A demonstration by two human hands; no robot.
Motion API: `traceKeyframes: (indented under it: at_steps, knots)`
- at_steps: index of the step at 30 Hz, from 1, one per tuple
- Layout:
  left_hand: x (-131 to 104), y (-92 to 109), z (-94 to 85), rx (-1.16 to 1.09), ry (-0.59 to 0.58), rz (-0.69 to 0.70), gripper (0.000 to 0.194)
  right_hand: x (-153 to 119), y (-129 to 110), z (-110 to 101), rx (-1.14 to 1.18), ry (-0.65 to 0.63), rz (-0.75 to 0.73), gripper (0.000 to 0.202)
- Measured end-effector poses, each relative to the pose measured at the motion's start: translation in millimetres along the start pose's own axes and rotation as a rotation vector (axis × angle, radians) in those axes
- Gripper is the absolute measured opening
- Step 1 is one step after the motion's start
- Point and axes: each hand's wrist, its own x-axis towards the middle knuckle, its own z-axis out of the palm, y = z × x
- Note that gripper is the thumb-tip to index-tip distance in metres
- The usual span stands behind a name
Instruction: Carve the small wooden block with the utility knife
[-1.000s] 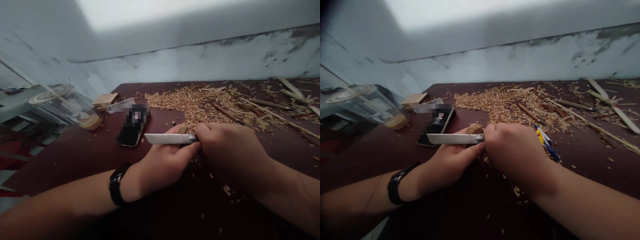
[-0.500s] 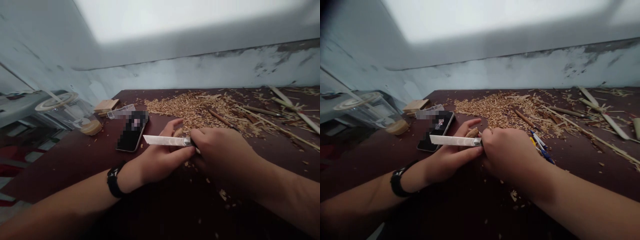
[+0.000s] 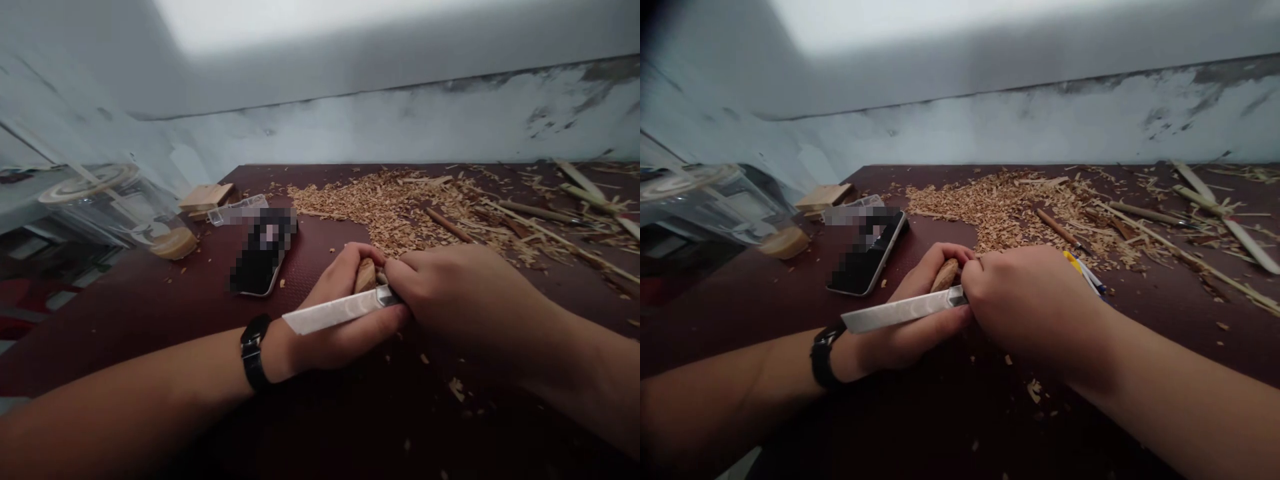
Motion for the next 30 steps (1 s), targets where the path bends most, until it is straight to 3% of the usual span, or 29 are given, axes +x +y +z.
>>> traceKeyframes:
  at_steps: [3,9,15,19,24,30]
  knots:
    - [-0.5,2.5,2.9,0.018,0.032,-0.061,0.059,-1.2,1.5,0.4,-0.036,0.049,-0.007,0.012]
    - [-0.8,-0.5,8.5,0.020,0.108,-0.081,0.050,-4.1,-0.4,7.0,-0.059,0.113,0.060,0.014]
    - [6.7,-7.4,9.9,-0.296,0.077,-0.099,0.045,-6.3,-11.1,15.7,-0.175,0.252,0.213,0.022]
    - [10.1,-6.2,11.9,-0.349,0.094,-0.134,0.047,-11.1,-19.4,18.2,-0.262,0.317,0.246,0.027]
    - [11.1,-8.2,12.8,-0.316,0.131,-0.125,0.054,-13.4,-21.3,14.2,-0.283,0.249,0.277,0.031]
    - [9.0,-1.2,-2.0,0.005,-0.051,-0.062,0.044,-4.3,-5.1,4.1,-0.101,0.168,0.056,0.018]
